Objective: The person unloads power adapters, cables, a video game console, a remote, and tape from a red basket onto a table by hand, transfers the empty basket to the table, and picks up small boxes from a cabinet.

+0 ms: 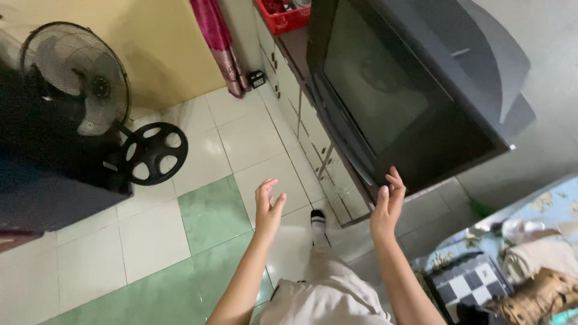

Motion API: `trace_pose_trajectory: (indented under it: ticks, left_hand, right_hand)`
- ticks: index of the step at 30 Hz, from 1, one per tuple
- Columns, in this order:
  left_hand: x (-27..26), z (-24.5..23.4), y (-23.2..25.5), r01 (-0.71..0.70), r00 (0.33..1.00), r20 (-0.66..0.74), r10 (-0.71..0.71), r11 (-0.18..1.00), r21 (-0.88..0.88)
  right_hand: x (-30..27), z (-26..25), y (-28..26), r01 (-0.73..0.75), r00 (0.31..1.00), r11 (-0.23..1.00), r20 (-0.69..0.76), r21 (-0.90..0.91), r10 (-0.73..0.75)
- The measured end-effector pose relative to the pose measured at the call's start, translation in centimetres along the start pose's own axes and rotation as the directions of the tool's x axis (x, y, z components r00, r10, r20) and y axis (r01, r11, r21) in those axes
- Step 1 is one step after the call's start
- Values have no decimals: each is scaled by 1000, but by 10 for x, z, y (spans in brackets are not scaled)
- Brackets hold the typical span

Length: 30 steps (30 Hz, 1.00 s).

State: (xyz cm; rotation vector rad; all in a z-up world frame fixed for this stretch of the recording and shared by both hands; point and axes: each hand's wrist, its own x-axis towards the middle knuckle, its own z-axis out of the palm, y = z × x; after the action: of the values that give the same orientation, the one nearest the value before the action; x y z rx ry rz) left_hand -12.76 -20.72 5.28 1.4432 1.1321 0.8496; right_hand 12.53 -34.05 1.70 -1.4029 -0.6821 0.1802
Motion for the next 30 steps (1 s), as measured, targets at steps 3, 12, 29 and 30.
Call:
trace_pose_trajectory:
  ticks: [3, 12, 29, 30]
  left_hand:
    - [54, 9, 17, -38, 999, -40, 37, 999, -7]
    - [186, 36, 48, -185, 980, -59, 187, 982, 43]
    - [387, -16, 4, -16, 998, -66, 11, 998, -65]
    - [406, -25, 8, -38, 998, -60, 35, 998, -43]
  right_hand:
    - [52, 44, 10, -141, 985, 987, 106, 73, 133]
    - [164, 133, 20, -72, 890, 988, 456, 137, 2]
    - [273, 324, 134, -324, 824, 933, 531, 155, 198]
    - [282, 340, 134, -319, 829, 935, 523, 157, 195]
